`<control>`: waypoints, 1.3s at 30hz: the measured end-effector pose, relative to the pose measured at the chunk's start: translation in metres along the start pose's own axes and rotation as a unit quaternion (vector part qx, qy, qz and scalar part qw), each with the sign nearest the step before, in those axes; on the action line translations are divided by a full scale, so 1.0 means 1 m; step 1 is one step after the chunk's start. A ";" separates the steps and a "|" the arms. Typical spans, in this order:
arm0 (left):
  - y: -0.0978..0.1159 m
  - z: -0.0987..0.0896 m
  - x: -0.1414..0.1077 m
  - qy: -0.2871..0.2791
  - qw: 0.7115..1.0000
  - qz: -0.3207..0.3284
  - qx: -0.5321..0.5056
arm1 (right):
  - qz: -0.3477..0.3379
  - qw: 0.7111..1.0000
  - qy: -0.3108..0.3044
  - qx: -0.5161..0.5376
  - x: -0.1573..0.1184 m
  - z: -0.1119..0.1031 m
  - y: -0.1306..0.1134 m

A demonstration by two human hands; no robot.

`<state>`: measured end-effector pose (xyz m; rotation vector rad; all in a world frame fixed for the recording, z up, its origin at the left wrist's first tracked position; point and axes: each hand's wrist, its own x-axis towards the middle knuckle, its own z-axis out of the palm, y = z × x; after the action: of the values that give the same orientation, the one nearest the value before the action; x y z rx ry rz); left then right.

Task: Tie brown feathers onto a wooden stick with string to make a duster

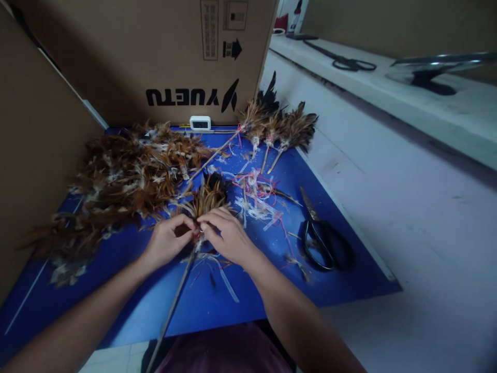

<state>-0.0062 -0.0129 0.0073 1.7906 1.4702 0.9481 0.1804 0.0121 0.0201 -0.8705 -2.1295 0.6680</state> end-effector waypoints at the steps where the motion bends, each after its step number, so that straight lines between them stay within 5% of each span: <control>1: 0.000 -0.001 -0.001 0.008 0.999 0.020 0.041 | 0.014 1.000 0.005 0.009 0.001 0.002 0.001; 9: 0.002 -0.001 -0.002 0.053 0.965 0.196 0.167 | 0.032 0.999 0.014 0.015 0.004 0.017 0.011; 19: -0.005 0.004 0.003 0.090 0.925 0.291 0.226 | 0.055 0.996 0.021 0.069 0.007 0.016 0.013; 39: -0.014 0.005 0.006 0.105 0.917 0.321 0.211 | 0.073 0.995 0.005 0.066 0.009 0.017 0.015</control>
<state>-0.0085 -0.0046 -0.0062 2.6581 1.2896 1.2312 0.1685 0.0254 0.0038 -0.9616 -2.0015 0.8663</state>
